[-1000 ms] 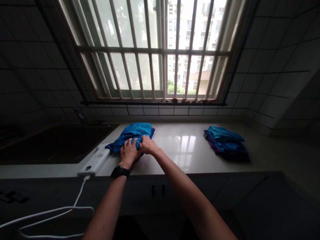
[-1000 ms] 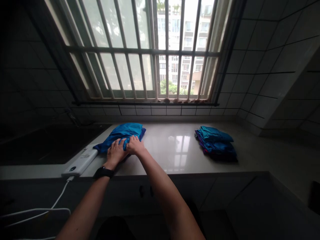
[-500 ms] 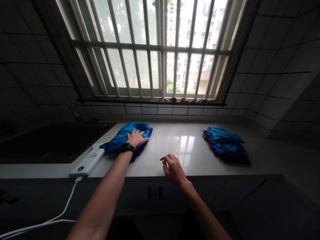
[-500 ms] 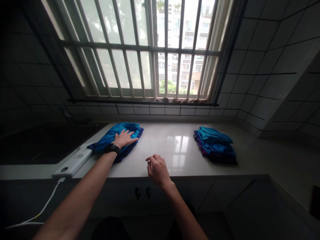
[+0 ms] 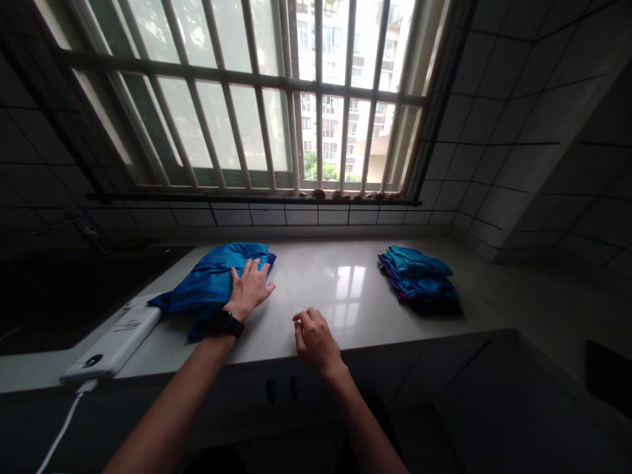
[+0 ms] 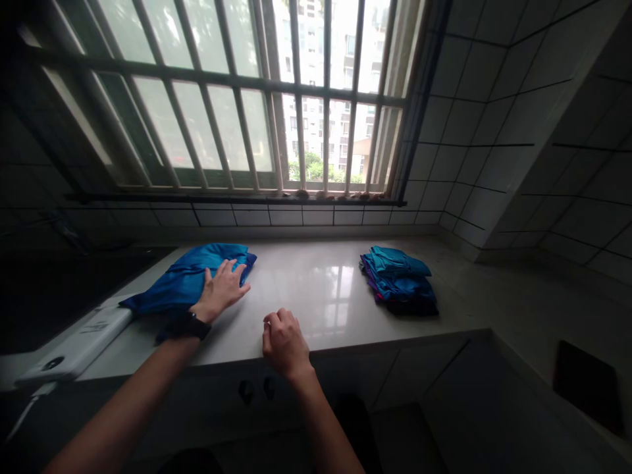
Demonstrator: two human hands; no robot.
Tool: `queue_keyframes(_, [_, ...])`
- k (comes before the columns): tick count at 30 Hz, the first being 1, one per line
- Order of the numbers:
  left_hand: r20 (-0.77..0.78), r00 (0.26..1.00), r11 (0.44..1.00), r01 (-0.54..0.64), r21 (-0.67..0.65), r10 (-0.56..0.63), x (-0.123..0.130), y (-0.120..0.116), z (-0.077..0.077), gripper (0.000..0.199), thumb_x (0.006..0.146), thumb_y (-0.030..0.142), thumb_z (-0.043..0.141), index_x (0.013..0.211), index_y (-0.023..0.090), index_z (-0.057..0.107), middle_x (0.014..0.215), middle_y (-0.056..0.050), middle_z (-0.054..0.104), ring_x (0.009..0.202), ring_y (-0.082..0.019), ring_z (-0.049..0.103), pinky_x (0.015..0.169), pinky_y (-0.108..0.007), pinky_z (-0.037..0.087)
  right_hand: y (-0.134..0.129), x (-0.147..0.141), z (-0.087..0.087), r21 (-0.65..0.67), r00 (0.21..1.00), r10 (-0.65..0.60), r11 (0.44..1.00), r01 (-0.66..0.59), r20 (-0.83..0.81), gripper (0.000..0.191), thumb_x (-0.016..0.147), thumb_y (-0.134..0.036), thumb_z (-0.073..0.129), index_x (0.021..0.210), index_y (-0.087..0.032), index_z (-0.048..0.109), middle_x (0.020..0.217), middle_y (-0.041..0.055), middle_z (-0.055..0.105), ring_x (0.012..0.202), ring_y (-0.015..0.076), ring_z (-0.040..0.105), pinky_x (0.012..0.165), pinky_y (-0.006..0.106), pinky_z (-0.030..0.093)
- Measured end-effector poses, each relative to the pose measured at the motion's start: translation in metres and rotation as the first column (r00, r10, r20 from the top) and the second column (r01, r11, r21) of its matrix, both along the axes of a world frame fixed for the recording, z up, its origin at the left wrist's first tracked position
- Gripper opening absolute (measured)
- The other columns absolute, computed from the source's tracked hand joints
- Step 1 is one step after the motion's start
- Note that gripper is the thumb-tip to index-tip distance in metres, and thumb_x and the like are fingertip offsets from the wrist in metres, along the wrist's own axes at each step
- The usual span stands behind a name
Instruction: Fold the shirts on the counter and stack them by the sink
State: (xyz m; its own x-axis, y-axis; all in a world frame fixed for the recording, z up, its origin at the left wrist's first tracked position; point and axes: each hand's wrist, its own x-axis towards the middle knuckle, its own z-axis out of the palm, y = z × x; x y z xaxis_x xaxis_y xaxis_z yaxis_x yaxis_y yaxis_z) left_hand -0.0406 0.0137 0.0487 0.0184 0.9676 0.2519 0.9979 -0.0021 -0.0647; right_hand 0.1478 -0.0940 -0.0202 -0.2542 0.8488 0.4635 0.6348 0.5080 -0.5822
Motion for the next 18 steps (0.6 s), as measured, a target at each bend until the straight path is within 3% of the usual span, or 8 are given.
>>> queue_keyframes(3, [-0.030, 0.968, 0.954, 0.252, 0.161, -0.250, 0.025, -0.022, -0.018, 0.040, 0.096, 0.027, 0.049, 0.132, 0.019, 0.065, 0.149, -0.016, 0.061, 0.139, -0.033, 0.054, 0.127, -0.058, 0.025, 0.000, 0.001, 0.002, -0.020, 0.999, -0.008, 1.000, 0.009, 0.040, 0.019, 0.100, -0.017, 0.049, 0.107, -0.022, 0.066, 0.106, 0.0091, 0.064, 0.104, 0.0252, 0.061, 0.096, 0.039, 0.051])
queue_keyframes(5, [-0.028, 0.944, 0.925, 0.329, 0.189, -0.330, 0.035, -0.030, -0.029, 0.034, 0.095, 0.023, 0.047, 0.121, 0.020, 0.069, 0.134, -0.015, 0.069, 0.127, -0.031, 0.061, 0.125, -0.055, 0.028, 0.001, 0.002, 0.004, -0.030, 0.997, -0.017, 0.999, 0.019, 0.079, 0.020, 0.101, -0.016, 0.048, 0.108, -0.022, 0.065, 0.108, 0.0101, 0.065, 0.106, 0.0258, 0.061, 0.097, 0.040, 0.051])
queue_keyframes(10, [0.010, 0.930, 0.921, 0.362, 0.144, -0.367, 0.038, -0.031, -0.040, 0.032, 0.094, 0.020, 0.044, 0.108, 0.017, 0.072, 0.117, -0.018, 0.073, 0.114, -0.034, 0.067, 0.108, -0.050, 0.046, -0.004, -0.001, 0.001, -0.003, 0.990, 0.005, 1.000, -0.005, 0.138, 0.022, 0.098, -0.015, 0.049, 0.109, -0.022, 0.066, 0.108, 0.0097, 0.065, 0.105, 0.0254, 0.061, 0.097, 0.039, 0.050])
queue_keyframes(13, [0.016, 0.934, 0.931, 0.354, 0.085, -0.357, 0.037, -0.028, -0.041, 0.034, 0.096, 0.020, 0.041, 0.106, 0.015, 0.073, 0.111, -0.019, 0.073, 0.109, -0.034, 0.068, 0.097, -0.047, 0.050, -0.006, 0.002, 0.003, 0.003, 0.998, 0.035, 0.999, -0.035, 0.044, 0.022, 0.097, -0.014, 0.049, 0.108, -0.022, 0.066, 0.104, 0.0078, 0.066, 0.102, 0.0236, 0.062, 0.097, 0.037, 0.051])
queue_keyframes(16, [0.003, 0.944, 0.941, 0.329, 0.080, -0.330, 0.037, -0.028, -0.042, 0.034, 0.096, 0.020, 0.041, 0.109, 0.014, 0.072, 0.112, -0.019, 0.073, 0.110, -0.033, 0.068, 0.096, -0.045, 0.050, 0.004, 0.031, 0.023, 0.044, 0.991, -0.010, 0.999, 0.016, -0.134, 0.025, 0.098, -0.018, 0.047, 0.114, -0.021, 0.065, 0.098, 0.0059, 0.065, 0.094, 0.0214, 0.064, 0.091, 0.035, 0.054])
queue_keyframes(18, [-0.004, 0.949, 0.946, 0.314, 0.078, -0.315, 0.037, -0.028, -0.042, 0.034, 0.096, 0.021, 0.041, 0.111, 0.013, 0.071, 0.114, -0.019, 0.072, 0.111, -0.033, 0.068, 0.096, -0.045, 0.049, 0.020, 0.071, 0.048, 0.088, 0.971, -0.147, 0.982, 0.165, -0.187, 0.030, 0.096, -0.018, 0.047, 0.121, -0.019, 0.063, 0.100, 0.0069, 0.065, 0.091, 0.0216, 0.064, 0.087, 0.036, 0.055])
